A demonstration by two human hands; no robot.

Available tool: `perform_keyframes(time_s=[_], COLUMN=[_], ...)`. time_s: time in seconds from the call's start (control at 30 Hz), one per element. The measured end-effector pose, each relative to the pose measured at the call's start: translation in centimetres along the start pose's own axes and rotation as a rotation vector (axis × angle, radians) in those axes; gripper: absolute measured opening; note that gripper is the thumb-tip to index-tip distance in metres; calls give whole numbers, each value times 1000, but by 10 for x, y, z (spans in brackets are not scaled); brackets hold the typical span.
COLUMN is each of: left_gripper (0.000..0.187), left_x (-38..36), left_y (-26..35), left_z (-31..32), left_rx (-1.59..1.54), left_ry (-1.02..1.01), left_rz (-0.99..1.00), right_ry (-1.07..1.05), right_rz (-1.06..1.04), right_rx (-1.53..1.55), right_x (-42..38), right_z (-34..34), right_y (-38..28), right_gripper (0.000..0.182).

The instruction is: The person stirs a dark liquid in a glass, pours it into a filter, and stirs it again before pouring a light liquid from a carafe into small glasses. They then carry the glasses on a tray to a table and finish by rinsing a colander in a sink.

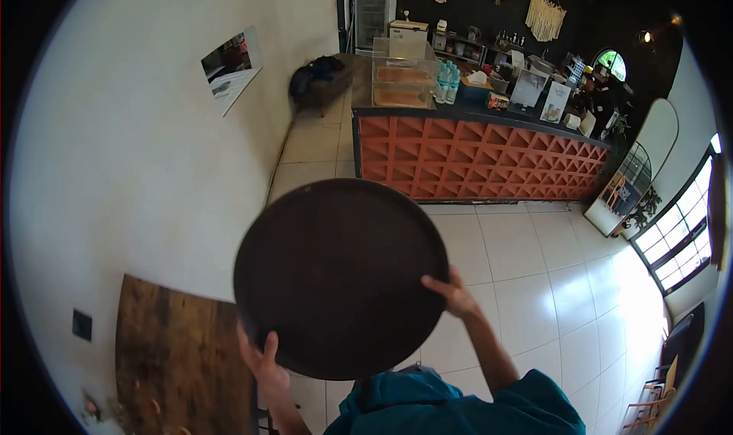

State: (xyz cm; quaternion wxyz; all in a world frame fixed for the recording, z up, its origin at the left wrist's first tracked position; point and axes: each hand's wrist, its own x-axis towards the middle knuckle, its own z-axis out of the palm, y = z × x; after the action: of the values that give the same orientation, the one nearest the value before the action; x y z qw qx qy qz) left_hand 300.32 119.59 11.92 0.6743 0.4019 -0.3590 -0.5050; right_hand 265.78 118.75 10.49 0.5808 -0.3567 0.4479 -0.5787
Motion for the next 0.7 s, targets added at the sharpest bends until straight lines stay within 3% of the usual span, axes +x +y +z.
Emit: perform_keyframes(time_s=[0.13, 0.2, 0.27, 0.33, 0.5, 0.6, 0.67, 0.7], left_gripper=[59, 47, 43, 38, 33, 32, 33, 36], left_x=[96, 143, 191, 242, 366, 425, 453, 462], left_y=[-14, -22, -30, -50, -114, -118, -131, -142], left_z=[46, 74, 98, 118, 115, 107, 94, 76], left_rx=[340, 446, 493, 521, 564, 607, 665, 549], left_ry=[7, -208, -296, -376, -219, -30, 263, 392], left_rz=[-153, -124, -100, -72, -80, -46, 62, 37], right_ry=[75, 12, 6, 141, 51, -162, -370, -489], right_rz=[-33, -19, -21, -1, 19, 196, 217, 221], right_rx=[0, -5, 0, -88, -66, -38, -65, -130], right_x=[67, 104, 149, 202, 389, 527, 614, 656], right_z=[-31, -43, -51, -57, -51, -28, 16, 34], right_y=[-43, -51, -40, -28, -3, 9, 2, 1], right_gripper=[38, 37, 31, 26, 31, 31, 33, 34])
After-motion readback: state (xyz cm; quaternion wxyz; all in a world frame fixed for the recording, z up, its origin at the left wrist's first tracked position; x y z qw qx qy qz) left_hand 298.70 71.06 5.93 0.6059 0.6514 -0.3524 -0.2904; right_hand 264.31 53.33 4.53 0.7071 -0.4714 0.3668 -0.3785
